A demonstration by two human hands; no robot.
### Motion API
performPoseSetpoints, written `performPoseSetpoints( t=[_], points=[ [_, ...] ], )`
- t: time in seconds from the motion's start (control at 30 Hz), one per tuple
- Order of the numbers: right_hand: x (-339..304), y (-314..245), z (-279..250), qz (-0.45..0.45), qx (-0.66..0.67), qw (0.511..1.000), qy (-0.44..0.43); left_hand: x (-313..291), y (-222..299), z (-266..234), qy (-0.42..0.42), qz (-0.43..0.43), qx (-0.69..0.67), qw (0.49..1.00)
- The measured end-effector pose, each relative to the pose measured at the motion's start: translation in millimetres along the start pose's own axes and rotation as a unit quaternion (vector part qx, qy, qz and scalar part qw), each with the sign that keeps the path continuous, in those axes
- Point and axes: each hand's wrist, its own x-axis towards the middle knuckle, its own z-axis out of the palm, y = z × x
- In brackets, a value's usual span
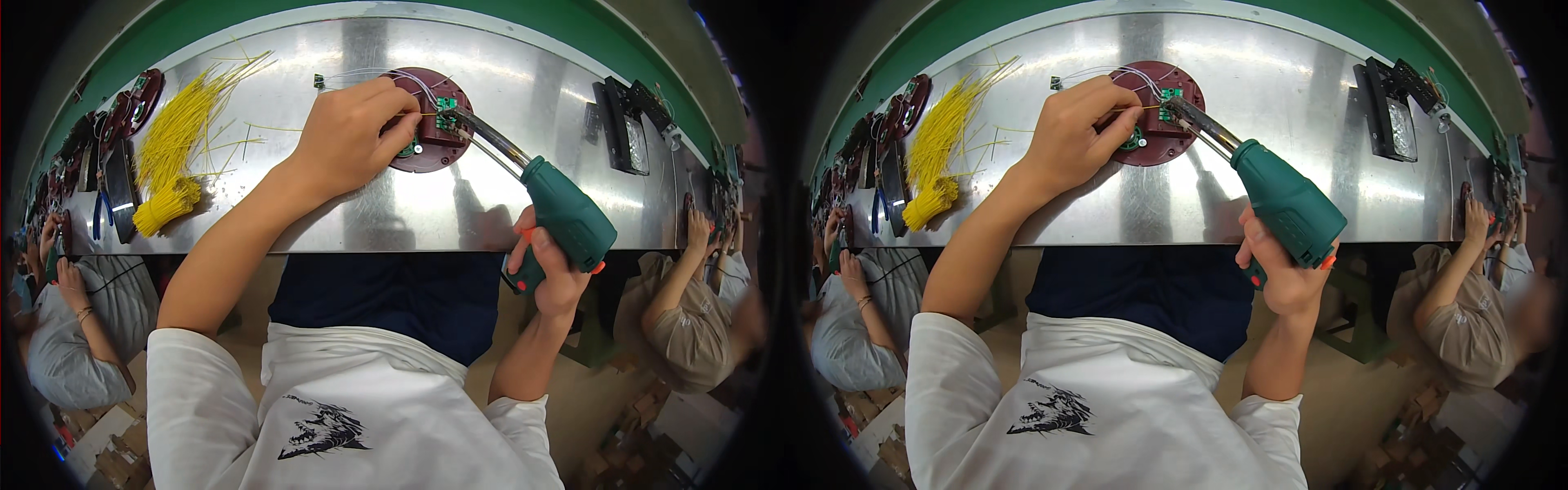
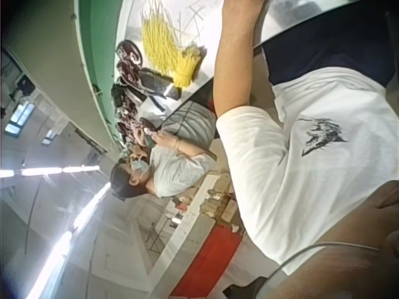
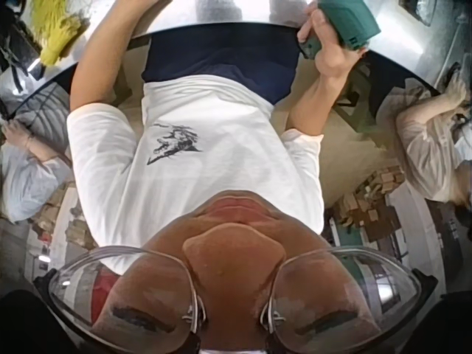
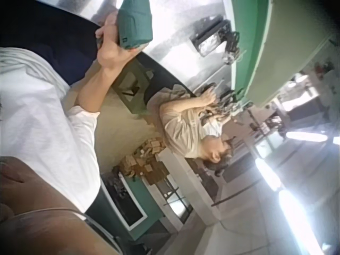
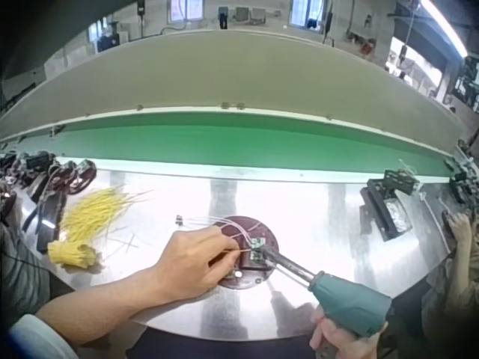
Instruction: Soldering wires or components onto small circuit boards on an industrial assembly line.
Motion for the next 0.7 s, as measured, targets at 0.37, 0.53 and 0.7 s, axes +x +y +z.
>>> performPoseSetpoints(
  t=[0.37, 0.53, 0.7],
  points=[
    [-0.8, -0.6, -4.5, 0.022, -0.049, 0.998, -0.018, -1.2, -1.9, 2.3, 0.004, -0.002, -0.002, 1.000],
    [0.7, 6.6, -7.3, -0.017, -0.011, 1.000, 0.015, -0.9, -1.7, 1.7, 0.002, -0.003, -0.002, 1.000],
    [9.0, 16.8, -11.5, -0.005, 0.045, 0.998, 0.038, -0.9, -0.8, 2.1, 0.002, 0.001, 0.002, 1.000]
  ],
)
